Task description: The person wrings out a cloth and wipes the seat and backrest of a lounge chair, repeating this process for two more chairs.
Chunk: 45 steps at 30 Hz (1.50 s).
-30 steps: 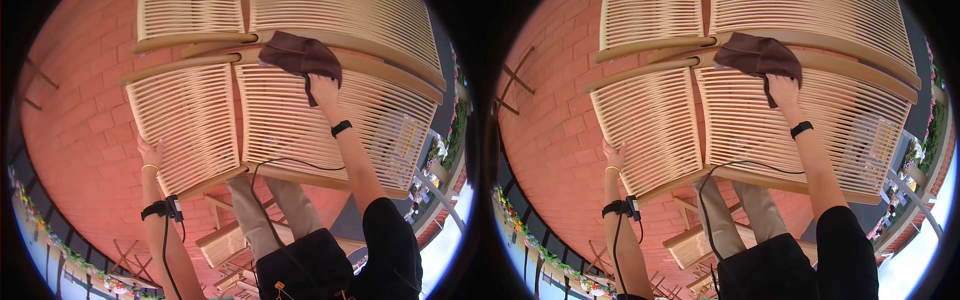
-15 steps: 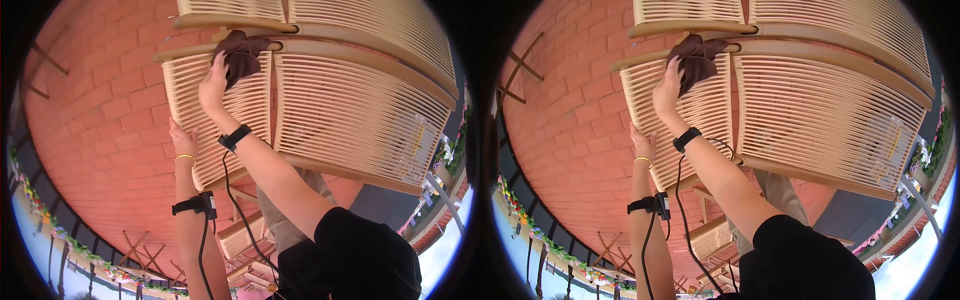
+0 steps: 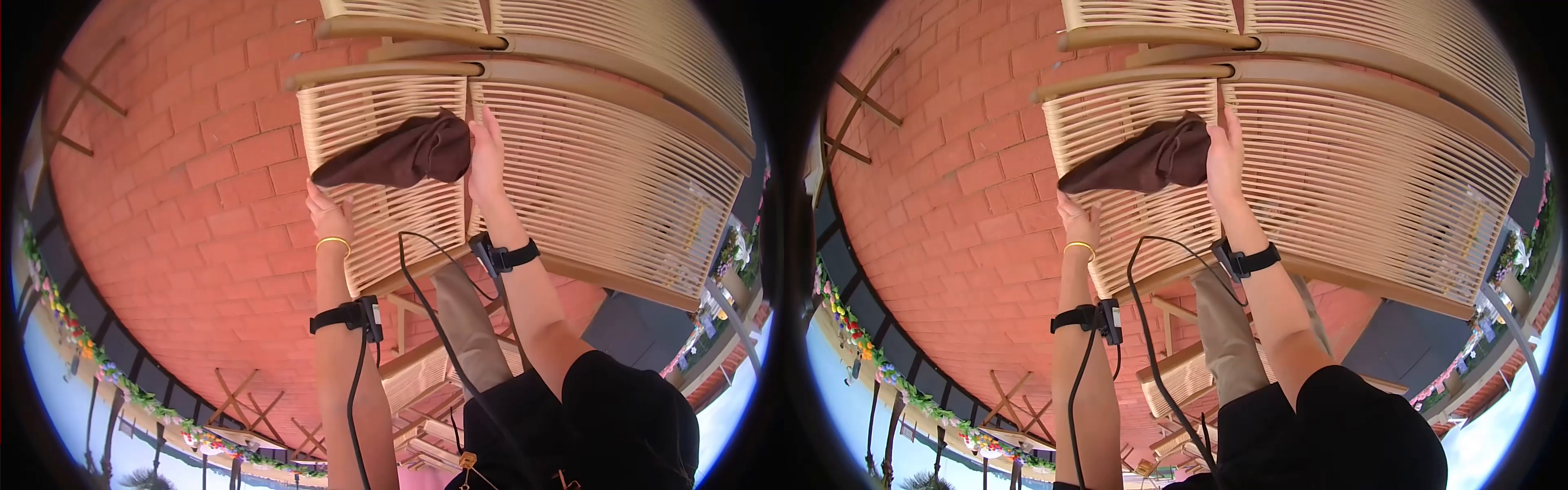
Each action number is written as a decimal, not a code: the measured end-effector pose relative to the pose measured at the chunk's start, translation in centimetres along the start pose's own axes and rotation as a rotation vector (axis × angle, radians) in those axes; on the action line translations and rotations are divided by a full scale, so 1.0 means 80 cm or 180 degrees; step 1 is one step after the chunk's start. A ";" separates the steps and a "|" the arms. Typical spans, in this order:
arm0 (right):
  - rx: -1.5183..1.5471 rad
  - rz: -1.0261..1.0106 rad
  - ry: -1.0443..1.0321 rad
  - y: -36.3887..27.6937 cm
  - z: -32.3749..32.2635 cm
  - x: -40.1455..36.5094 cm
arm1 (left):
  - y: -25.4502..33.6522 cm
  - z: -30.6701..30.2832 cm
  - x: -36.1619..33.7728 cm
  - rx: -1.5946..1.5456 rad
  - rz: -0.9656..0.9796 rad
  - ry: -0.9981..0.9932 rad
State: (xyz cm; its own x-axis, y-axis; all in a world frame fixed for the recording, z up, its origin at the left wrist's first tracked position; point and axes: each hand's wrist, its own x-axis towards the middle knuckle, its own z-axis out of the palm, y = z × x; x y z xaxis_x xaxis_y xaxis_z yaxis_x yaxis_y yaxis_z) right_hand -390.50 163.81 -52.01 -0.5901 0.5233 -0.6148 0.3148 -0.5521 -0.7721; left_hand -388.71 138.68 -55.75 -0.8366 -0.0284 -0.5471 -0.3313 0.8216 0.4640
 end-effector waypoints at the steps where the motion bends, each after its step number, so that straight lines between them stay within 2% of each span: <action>1: -0.0593 -0.0471 0.0082 0.018 -0.012 0.019 | 0.001 0.001 -0.001 -0.0098 -0.0015 0.0005; 3: -0.2407 -0.0727 0.0092 0.035 0.022 0.025 | -0.006 0.006 0.001 -0.0211 0.0097 0.0040; 5: -0.2875 0.0391 -0.0203 0.080 0.084 0.009 | 0.002 0.000 -0.001 -0.0175 0.0025 -0.0001; 7: -0.3569 -0.0316 0.0323 0.156 0.121 -0.022 | 0.006 -0.001 0.002 -0.0132 0.0008 -0.0049; 9: -0.3433 -0.0857 -0.0037 0.165 0.121 -0.055 | -0.001 0.003 0.003 -0.0159 0.0166 0.0026; 10: -0.3421 -0.0834 0.0010 0.164 0.104 -0.071 | 0.000 0.007 0.004 -0.0223 0.0300 0.0139; 12: -0.4079 -0.1695 -0.2139 0.154 0.042 -0.081 | -0.004 0.004 0.004 -0.0262 0.0371 0.0057; 13: -0.4088 -0.1687 -0.2097 0.146 0.013 -0.065 | -0.004 0.003 0.003 -0.0290 0.0415 -0.0023; 15: -0.4742 -0.1532 -0.1766 0.134 -0.039 -0.009 | 0.011 -0.002 0.003 -0.0264 0.0288 -0.0021; 16: -0.4824 -0.1588 -0.1153 0.133 -0.053 0.014 | 0.011 -0.002 0.003 -0.0213 0.0383 0.0021; 17: -0.4882 -0.1614 -0.0535 0.134 -0.064 0.031 | 0.009 -0.002 0.001 -0.0151 0.0472 0.0044; 19: -0.3155 -0.1235 0.0639 0.135 -0.039 0.058 | 0.008 -0.001 0.003 0.0028 0.0617 0.0085; 20: -0.3240 -0.1086 0.0804 0.135 -0.012 0.057 | 0.009 -0.001 0.004 -0.0125 0.0552 0.0043; 21: -0.2941 -0.1358 0.0762 0.132 0.020 0.051 | 0.010 -0.001 0.002 -0.0271 0.0484 -0.0026; 22: -0.2719 -0.1584 0.0420 0.131 0.056 0.037 | 0.015 -0.004 0.002 -0.0304 0.0375 -0.0067; 24: -0.2159 -0.2050 -0.0582 0.116 0.120 -0.008 | 0.002 0.000 0.008 -0.0226 0.0535 -0.0076; 25: -0.2245 -0.2281 -0.1063 0.111 0.133 -0.024 | -0.003 0.002 0.009 -0.0166 0.0670 -0.0066; 27: -0.2491 -0.2416 -0.2167 0.088 0.114 -0.020 | 0.004 0.000 0.005 0.0030 0.0504 -0.0145; 29: -0.2836 -0.2355 -0.1616 0.086 0.068 0.015 | 0.018 -0.005 0.003 -0.0726 0.0211 -0.0243; 31: -0.3061 -0.2154 -0.0481 0.097 0.004 0.060 | 0.028 -0.011 0.001 -0.0752 0.0192 -0.0296; 33: -0.3194 -0.1712 0.0261 0.108 -0.028 0.066 | 0.029 -0.011 0.003 -0.0783 0.0189 -0.0360; 35: -0.3640 -0.1531 -0.0153 0.134 -0.037 0.032 | 0.028 -0.013 0.000 -0.0174 0.0317 -0.0290; 36: -0.3721 -0.1424 -0.0635 0.140 -0.027 -0.002 | 0.025 -0.013 -0.001 -0.0208 0.0347 -0.0297; 39: -0.3233 -0.1088 -0.2110 0.152 0.025 -0.117 | 0.017 -0.007 0.007 -0.0504 0.0036 -0.0234; 41: -0.3007 -0.1184 -0.2738 0.170 0.036 -0.176 | 0.016 -0.009 0.006 -0.0613 -0.0007 -0.0295; 42: -0.2988 -0.1179 -0.2715 0.167 0.029 -0.173 | 0.018 -0.010 0.009 -0.0751 -0.0036 -0.0315; 44: -0.3160 -0.0711 -0.2716 0.156 -0.010 -0.162 | 0.015 -0.004 0.018 -0.0998 -0.0064 -0.0395; 45: -0.3697 -0.0614 -0.2036 0.156 -0.045 -0.145 | 0.011 -0.003 0.016 -0.1242 -0.0136 -0.0458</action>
State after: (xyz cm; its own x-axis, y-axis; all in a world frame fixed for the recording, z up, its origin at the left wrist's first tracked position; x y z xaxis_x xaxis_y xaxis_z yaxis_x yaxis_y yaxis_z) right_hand -377.04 153.14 -55.08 -0.8376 -0.0398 -0.5448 0.4444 0.5303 -0.7220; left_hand -390.17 139.21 -55.83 -0.7583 0.0448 -0.6504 -0.5278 0.5433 0.6529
